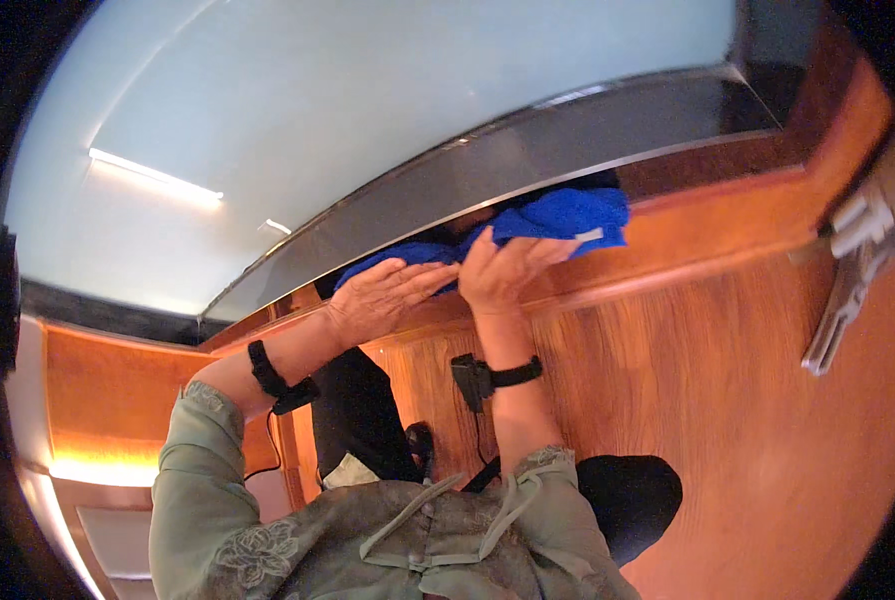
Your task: The person spreads a white quilted bedspread over a mattress, smoothing and tucking the edges to cover the bed. Then the person wipes the surface and frame of a large flat-screen TV with a blue cloth, cleaning the screen and surrounding wood trim.
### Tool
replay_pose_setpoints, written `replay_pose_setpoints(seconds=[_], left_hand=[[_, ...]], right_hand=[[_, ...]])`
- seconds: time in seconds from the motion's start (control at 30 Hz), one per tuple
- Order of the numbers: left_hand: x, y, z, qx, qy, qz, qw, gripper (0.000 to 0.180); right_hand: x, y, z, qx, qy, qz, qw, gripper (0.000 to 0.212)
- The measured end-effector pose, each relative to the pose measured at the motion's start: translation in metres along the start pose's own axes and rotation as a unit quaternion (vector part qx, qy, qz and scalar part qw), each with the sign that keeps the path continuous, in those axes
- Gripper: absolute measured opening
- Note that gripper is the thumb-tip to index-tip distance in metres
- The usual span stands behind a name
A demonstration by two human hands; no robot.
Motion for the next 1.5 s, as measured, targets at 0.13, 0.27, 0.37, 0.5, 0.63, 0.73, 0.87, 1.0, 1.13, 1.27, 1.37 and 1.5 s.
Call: replay_pose_setpoints(seconds=[0.13,0.27,0.37,0.5,0.63,0.73,0.87,1.0,1.13,1.27,1.37,1.5], left_hand=[[0.004,0.018,-0.017,-0.158,0.115,0.093,0.976,0.068],[0.001,0.033,-0.036,-0.286,0.173,0.139,0.932,0.073],[0.000,0.031,-0.040,-0.349,0.168,0.172,0.906,0.075],[-0.011,0.018,-0.047,-0.355,0.179,0.185,0.899,0.066],[-0.040,0.004,-0.054,-0.375,0.202,0.165,0.890,0.063],[-0.097,-0.017,-0.064,-0.376,0.234,0.135,0.886,0.067],[-0.182,-0.046,-0.077,-0.367,0.316,0.092,0.870,0.063],[-0.224,-0.068,-0.083,-0.354,0.339,0.090,0.867,0.056],[-0.241,-0.076,-0.081,-0.340,0.361,0.096,0.863,0.060],[-0.237,-0.069,-0.076,-0.340,0.376,0.083,0.858,0.062],[-0.205,-0.065,-0.070,-0.342,0.365,0.086,0.862,0.066],[-0.150,-0.046,-0.059,-0.345,0.326,0.129,0.871,0.066]], right_hand=[[0.052,0.019,-0.022,-0.053,0.058,0.014,0.997,0.051],[0.072,0.020,-0.056,-0.134,0.097,-0.055,0.985,0.043],[0.074,0.026,-0.062,-0.191,0.089,-0.053,0.976,0.043],[0.074,0.018,-0.078,-0.243,0.163,-0.118,0.949,0.043],[0.049,-0.006,-0.107,-0.203,0.210,-0.188,0.938,0.045],[0.024,-0.021,-0.135,-0.153,0.254,-0.245,0.923,0.047],[-0.007,-0.042,-0.191,-0.082,0.314,-0.411,0.852,0.061],[-0.030,-0.080,-0.220,-0.035,0.374,-0.458,0.805,0.062],[-0.040,-0.095,-0.236,0.006,0.401,-0.461,0.791,0.061],[-0.044,-0.095,-0.231,0.022,0.403,-0.459,0.791,0.061],[-0.035,-0.086,-0.214,-0.020,0.400,-0.466,0.789,0.062],[0.011,-0.047,-0.170,-0.042,0.406,-0.476,0.779,0.059]])
Point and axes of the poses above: each hand's wrist, its own x-axis towards the middle knuckle, its own y-axis out of the back of the hand, z = x × y, the point moved 2 cm from there along x, towards the middle knuckle, and after that the axes turned 3 degrees about y, right-handed, at the moved point
